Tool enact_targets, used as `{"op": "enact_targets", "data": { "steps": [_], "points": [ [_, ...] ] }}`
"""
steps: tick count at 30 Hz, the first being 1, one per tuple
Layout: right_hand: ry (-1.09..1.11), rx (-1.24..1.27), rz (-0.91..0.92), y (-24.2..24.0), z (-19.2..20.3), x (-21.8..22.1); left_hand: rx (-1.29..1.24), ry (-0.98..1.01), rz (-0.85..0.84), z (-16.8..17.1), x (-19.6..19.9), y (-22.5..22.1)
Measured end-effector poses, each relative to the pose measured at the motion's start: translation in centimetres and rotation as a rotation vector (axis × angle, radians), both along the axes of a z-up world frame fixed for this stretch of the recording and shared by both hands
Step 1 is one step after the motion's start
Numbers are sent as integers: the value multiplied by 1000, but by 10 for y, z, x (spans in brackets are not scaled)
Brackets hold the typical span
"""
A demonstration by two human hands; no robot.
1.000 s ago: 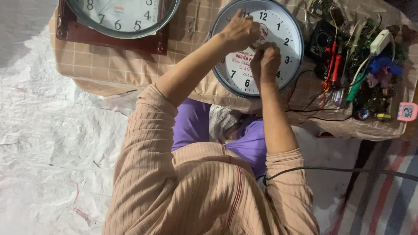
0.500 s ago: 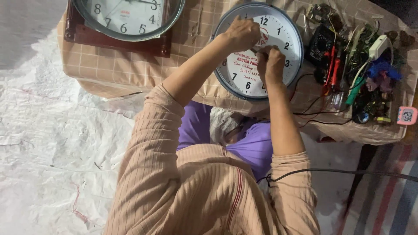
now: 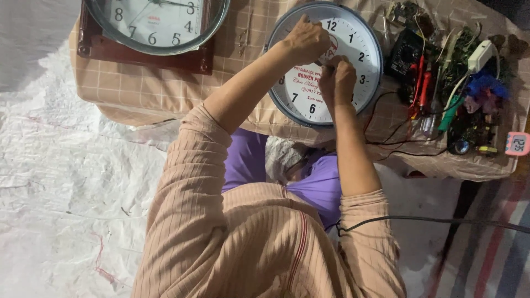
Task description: Assembling and testing the hands of a wall clock by pressing them onto the central spindle and checking their rotation.
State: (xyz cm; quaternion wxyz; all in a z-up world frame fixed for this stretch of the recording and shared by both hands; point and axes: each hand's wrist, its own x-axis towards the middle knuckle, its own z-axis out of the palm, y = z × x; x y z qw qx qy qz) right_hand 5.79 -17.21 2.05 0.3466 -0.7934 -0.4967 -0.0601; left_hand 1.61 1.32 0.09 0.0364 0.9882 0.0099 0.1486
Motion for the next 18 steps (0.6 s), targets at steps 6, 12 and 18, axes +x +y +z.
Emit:
{"op": "enact_targets", "data": {
  "steps": [6,12,18],
  "points": [
    [-36,93,-30,3,0,-10,47,-67,-34,-8,1,3],
    [-6,94,-117,4,1,-18,-31,-55,38,8,-7,4],
    [37,89,-109,4,6,-21,78,-217,36,5,-6,10]
  ]
}}
